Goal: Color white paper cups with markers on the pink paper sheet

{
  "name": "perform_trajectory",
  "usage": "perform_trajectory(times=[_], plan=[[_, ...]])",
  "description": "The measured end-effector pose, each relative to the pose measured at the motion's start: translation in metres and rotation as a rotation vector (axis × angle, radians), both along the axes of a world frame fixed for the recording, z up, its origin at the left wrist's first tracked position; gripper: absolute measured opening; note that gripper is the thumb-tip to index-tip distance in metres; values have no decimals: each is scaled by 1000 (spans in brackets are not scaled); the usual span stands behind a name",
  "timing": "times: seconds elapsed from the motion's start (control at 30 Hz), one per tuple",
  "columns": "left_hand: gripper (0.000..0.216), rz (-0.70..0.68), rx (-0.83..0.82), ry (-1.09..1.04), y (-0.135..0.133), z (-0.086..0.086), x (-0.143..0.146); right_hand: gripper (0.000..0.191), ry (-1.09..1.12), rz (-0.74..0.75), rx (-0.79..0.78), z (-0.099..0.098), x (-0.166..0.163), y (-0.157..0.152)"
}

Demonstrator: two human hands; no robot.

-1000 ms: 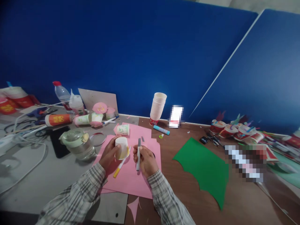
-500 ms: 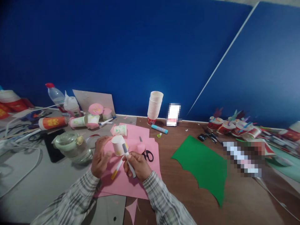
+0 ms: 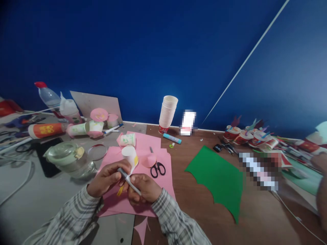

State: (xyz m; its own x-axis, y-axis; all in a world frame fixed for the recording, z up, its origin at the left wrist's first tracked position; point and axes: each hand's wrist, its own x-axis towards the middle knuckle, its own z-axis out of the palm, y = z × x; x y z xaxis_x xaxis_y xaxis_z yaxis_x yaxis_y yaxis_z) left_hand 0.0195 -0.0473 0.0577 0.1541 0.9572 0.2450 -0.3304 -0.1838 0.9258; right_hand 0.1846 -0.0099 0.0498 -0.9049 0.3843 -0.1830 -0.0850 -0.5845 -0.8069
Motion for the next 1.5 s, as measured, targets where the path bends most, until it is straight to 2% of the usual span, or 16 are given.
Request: perform_trajectory(times=[0.07,0.17,0.3,0.37,0.53,0.57,0.67,0.7,0.83,1.0,1.03,1.1,1.23,1.33,1.4,1.5], plan=[[16,-23,-16,-25,0,-1,2,34,37,51,-100,-1,1,0],[13,64,-42,-96,2,-4,7,32,86,32,-145,-5,-4,-2],[16,213,-76,-137,4,-8,9,37,8,-173,66,-4,-11,-3],[17,237,-81,-151,3,-8,10,38,-39,-206,117,-1,-10,-3],[20,168,-89,-162,0,-9,10,31,25,108,-181,3,-3,-5],[20,186,-93,-160,0,-10,10,31,26,87,-180,3,-4,-6],[21,254,-111,-167,1,-13,11,30,17,-146,-50,3,-10,-9],[21,259,-121,-171,1,-14,11,30,22,-151,-89,4,-11,-10],[21,299,-143,-192,0,-10,4,24,84,90,-327,9,-6,-16],[23,482,-63,-341,2,3,-19,19,59,332,-304,4,3,-31],[20,503,-66,-386,3,5,-20,20,81,291,-285,2,4,-31],[23,443,-77,-420,5,6,-20,24,197,126,-238,-2,6,-23],[22,465,-100,-464,14,0,-18,32,267,-156,-191,-4,13,9],[12,611,-205,-398,21,-10,-24,24,270,-430,-185,-3,15,29],[7,723,-244,-308,26,-19,-29,22,236,-571,-102,-6,13,35],[9,864,-198,9,29,-30,-32,22,54,-703,61,-16,6,35]])
